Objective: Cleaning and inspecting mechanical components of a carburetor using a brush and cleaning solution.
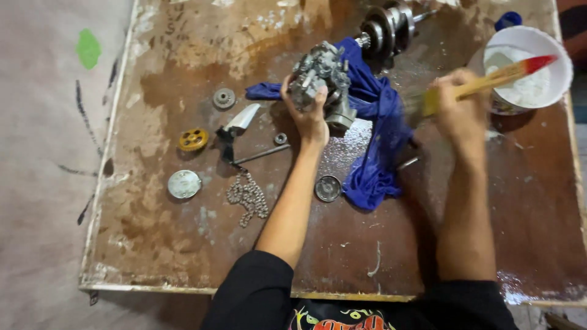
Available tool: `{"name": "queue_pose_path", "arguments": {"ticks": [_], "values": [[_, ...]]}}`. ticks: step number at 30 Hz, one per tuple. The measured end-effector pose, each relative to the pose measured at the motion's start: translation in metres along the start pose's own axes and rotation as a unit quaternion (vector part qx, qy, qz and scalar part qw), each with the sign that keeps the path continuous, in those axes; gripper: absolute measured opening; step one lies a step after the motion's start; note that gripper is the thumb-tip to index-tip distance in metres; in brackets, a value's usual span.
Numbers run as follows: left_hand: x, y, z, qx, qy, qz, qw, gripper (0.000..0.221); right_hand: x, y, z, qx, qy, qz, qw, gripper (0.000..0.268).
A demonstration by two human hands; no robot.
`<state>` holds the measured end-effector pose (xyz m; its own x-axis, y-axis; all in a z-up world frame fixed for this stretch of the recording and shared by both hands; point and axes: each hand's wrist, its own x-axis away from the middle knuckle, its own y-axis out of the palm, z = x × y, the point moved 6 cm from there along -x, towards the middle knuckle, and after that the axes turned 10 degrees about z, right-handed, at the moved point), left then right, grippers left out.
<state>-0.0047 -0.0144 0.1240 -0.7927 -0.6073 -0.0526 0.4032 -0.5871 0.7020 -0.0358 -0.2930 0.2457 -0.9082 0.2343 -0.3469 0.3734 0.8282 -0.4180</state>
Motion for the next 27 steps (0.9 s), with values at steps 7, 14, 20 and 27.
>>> {"name": "queue_pose_path", "arguments": {"ticks": [7,14,20,27], "values": [[0.003,0.009,0.002,-0.017,-0.061,0.024,0.998,0.107,-0.033,-0.056,0.112,0.356,0.072,-0.052,0.930,0.028],[0.002,-0.001,-0.038,0.052,-0.142,-0.040,0.988,0.092,-0.031,-0.018,0.115,0.461,0.033,-0.056,0.885,0.049],[-0.012,-0.012,-0.032,0.099,-0.097,-0.022,0.990,0.078,0.011,0.045,0.042,0.361,-0.077,-0.029,0.929,0.057],[-0.012,-0.002,-0.012,0.079,-0.211,-0.079,0.971,0.049,0.061,0.088,-0.023,0.355,-0.189,-0.057,0.914,0.042]]}}
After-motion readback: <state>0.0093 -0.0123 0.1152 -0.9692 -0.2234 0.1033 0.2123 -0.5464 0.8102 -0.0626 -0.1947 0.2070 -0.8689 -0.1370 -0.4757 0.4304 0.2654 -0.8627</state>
